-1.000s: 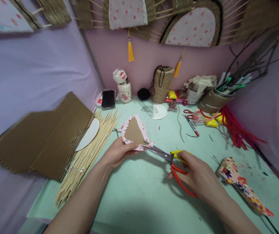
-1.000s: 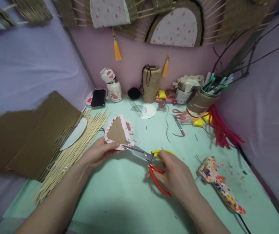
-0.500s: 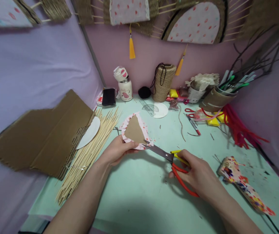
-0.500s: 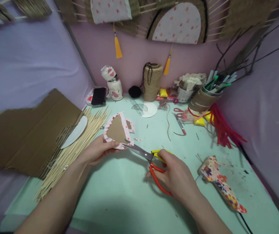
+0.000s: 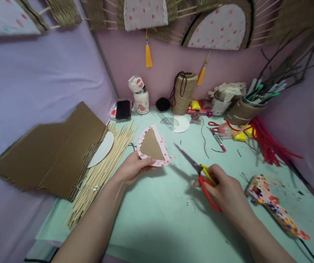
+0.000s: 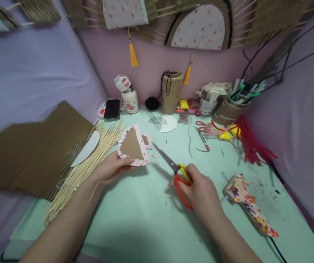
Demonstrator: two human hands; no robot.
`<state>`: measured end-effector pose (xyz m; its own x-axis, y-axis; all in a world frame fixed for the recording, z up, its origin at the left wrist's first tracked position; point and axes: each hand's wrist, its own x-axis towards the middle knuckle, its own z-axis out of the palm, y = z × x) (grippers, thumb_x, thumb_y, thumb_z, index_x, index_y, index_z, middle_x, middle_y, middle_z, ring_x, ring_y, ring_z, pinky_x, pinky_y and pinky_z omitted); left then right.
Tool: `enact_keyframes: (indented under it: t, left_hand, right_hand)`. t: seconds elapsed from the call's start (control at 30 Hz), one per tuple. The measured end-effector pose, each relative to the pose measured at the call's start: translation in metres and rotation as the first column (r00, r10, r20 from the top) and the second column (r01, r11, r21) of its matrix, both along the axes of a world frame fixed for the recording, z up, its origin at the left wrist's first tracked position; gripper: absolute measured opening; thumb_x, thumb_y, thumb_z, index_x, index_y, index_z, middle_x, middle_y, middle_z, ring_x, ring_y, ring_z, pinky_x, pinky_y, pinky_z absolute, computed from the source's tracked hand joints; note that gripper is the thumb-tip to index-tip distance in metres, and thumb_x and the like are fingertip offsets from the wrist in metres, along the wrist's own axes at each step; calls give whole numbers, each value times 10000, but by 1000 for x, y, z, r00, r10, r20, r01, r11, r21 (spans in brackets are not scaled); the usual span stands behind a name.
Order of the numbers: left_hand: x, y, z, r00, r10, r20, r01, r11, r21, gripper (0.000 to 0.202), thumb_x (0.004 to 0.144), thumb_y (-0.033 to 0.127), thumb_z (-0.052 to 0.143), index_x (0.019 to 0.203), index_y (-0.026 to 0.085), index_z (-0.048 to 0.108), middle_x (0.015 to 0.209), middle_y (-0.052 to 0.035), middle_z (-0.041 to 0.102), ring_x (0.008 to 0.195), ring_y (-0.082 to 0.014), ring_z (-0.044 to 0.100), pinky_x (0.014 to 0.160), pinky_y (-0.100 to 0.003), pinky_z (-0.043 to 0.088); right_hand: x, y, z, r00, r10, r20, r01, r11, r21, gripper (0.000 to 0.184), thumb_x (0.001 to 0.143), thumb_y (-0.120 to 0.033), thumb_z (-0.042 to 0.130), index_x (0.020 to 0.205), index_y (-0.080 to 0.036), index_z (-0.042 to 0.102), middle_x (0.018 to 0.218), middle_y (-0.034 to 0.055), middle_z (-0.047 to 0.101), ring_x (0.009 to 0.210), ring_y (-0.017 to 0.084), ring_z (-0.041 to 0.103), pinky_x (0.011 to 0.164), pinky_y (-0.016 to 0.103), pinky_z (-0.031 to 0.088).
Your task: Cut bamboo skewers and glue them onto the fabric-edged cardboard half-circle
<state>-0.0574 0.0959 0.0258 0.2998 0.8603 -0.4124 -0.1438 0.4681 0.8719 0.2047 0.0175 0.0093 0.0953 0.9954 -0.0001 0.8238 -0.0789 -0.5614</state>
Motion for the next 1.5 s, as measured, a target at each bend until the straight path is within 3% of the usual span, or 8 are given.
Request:
enact_keyframes:
  t: [0.17, 0.4, 0.47, 0.57, 0.73, 0.97, 1.23, 1.5]
  left_hand:
    - [-4, 1, -2, 996, 17, 85, -17, 1000, -2, 361, 663, 173, 773, 1003, 148, 653, 949, -59, 708, 749, -119, 653, 634, -190, 555]
    - [-2, -1, -6, 989, -18, 146, 20, 1000, -11, 334, 667, 184, 780, 974, 136, 657, 895, -57, 709, 724, -113, 658, 637, -189, 555]
    - [3, -4, -6, 990, -41, 136, 39, 999, 15, 343, 665, 193, 783, 978, 130, 659, 905, -63, 710, 739, -122, 660, 660, -207, 556]
    - [12, -10, -5, 988, -107, 112, 102, 994, 51, 336, 660, 227, 790, 953, 121, 665, 896, -73, 712, 778, -144, 665, 688, -225, 545]
    - [24, -22, -7, 974, -211, 88, 201, 974, 107, 335, 642, 274, 798, 919, 136, 671, 877, -63, 706, 799, -166, 652, 740, -277, 520]
    - [27, -23, -12, 965, -262, 25, 255, 952, 170, 337, 643, 252, 786, 946, 149, 681, 902, -60, 697, 797, -157, 627, 735, -270, 490]
    - [29, -25, -14, 923, -383, 46, 370, 913, 170, 344, 665, 275, 774, 969, 148, 676, 924, -68, 688, 830, -171, 623, 757, -292, 491]
    - [29, -27, -9, 880, -475, 8, 465, 864, 195, 406, 651, 297, 792, 1006, 148, 663, 948, -70, 693, 871, -184, 624, 774, -271, 473]
  right_hand:
    - [5, 9, -5, 952, -153, 266, 180, 981, -78, 295, 819, -531, 477, 853, -238, 465, 575, 5, 557, 512, 205, 513, 469, 263, 296]
    - [12, 11, -19, 912, -49, 408, -1, 993, 121, 238, 883, -285, 428, 914, -138, 612, 1005, 181, 620, 895, 300, 564, 783, 394, 420]
    - [9, 10, -13, 952, -58, 302, 6, 985, 170, 257, 887, -275, 421, 917, -141, 637, 1045, 174, 622, 947, 303, 554, 854, 424, 409]
    - [-6, 7, 4, 992, 6, -125, 12, 990, 140, 266, 873, -369, 488, 988, -178, 631, 1022, 110, 650, 913, 242, 582, 828, 369, 446]
    - [-38, 8, 24, 776, 117, -619, -161, 987, -15, 321, 727, -429, 682, 935, -190, 632, 877, 39, 680, 768, 174, 596, 683, 280, 458]
    - [-49, 14, 11, 707, -37, -707, -78, 988, -130, 251, 656, -371, 715, 672, -187, 545, 588, -40, 570, 543, 108, 491, 501, 228, 352]
    - [-28, 15, 21, 636, 139, -759, -245, 969, -28, 350, 747, -357, 604, 1058, -196, 611, 1047, 72, 682, 913, 197, 629, 818, 328, 485]
    - [-38, 8, 11, 580, 76, -811, -187, 981, -43, 285, 735, -354, 657, 947, -166, 629, 850, 39, 690, 780, 182, 627, 704, 304, 494]
